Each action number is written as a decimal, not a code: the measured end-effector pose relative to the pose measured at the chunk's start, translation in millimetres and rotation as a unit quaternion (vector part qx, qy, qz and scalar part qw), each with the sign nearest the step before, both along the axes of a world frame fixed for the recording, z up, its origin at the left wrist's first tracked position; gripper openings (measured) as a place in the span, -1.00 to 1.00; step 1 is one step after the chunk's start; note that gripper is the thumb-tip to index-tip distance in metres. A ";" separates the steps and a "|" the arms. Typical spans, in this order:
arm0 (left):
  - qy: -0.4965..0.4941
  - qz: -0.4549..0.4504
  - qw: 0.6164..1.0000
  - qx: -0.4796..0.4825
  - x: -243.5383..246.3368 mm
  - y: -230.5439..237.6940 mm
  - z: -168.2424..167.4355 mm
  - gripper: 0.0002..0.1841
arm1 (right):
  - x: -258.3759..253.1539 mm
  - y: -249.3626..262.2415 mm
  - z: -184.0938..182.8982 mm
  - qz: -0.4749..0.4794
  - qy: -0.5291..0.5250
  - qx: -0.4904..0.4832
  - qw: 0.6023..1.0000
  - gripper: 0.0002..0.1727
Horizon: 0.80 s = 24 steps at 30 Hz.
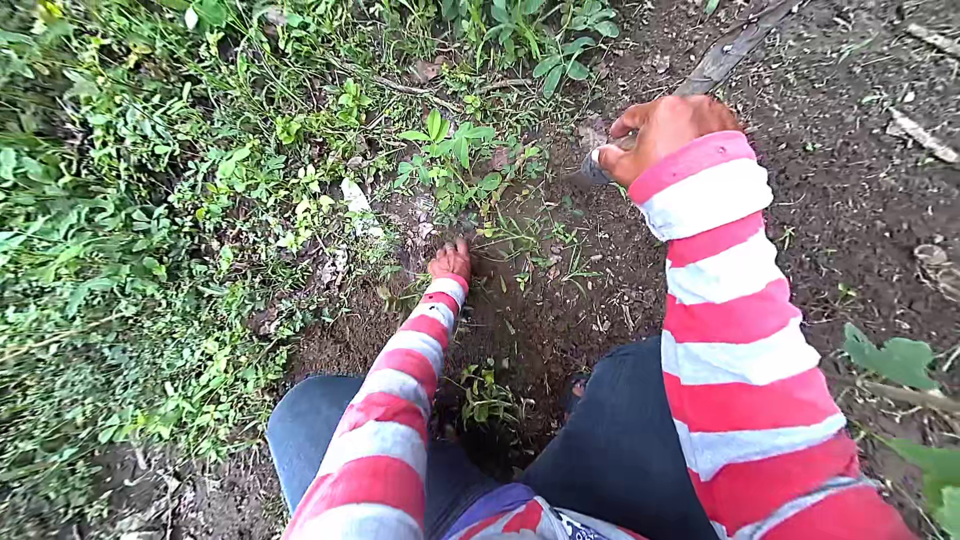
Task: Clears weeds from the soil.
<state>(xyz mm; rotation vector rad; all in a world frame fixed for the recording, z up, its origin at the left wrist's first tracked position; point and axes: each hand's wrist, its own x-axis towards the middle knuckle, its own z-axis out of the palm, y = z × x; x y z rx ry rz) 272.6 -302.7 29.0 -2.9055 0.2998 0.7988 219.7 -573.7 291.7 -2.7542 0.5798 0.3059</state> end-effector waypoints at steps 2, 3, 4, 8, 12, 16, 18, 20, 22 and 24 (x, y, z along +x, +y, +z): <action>0.045 0.081 0.996 0.013 8.7 -5.1 6.3 -0.46 | 0.1 -1.4 -0.4 -0.005 0.006 -0.003 1.000 -0.48; 0.061 0.108 0.992 0.012 6.9 -5.8 6.8 -0.49 | -0.8 -2.6 -0.6 -0.007 0.010 -0.003 1.000 -0.48; 0.071 0.123 0.990 0.003 2.0 -5.3 7.2 -0.51 | -1.6 -3.9 -0.6 -0.008 0.012 -0.003 1.000 -0.49; 0.146 0.069 0.987 0.002 -52.6 5.9 -9.9 -0.50 | -1.8 -9.2 0.6 -0.009 0.013 0.000 1.000 -0.49; 0.250 -0.139 0.958 -0.028 -133.6 -20.6 -0.3 -0.51 | 2.9 -9.0 1.0 0.000 0.005 0.008 1.000 -0.48; 0.178 -0.218 0.953 -0.112 -140.6 -80.0 7.9 -0.43 | 4.8 -5.9 1.7 0.003 0.006 0.005 1.000 -0.48; 0.141 -0.146 0.977 -0.067 -117.1 -103.6 9.2 -0.35 | 2.7 -8.6 1.1 -0.003 0.002 0.003 1.000 -0.51; 0.138 -0.084 0.987 -0.027 -96.8 -114.9 8.5 -0.30 | -0.6 -13.4 0.5 -0.015 -0.004 0.003 1.000 -0.55; 0.140 -0.042 0.989 -0.009 -85.6 -113.4 4.6 -0.24 | -1.7 -16.8 0.2 -0.022 -0.005 0.001 1.000 -0.55; 0.140 -0.010 0.990 -0.003 -78.2 -104.1 -1.4 -0.18 | -1.6 -16.3 1.1 -0.025 -0.003 0.002 1.000 -0.54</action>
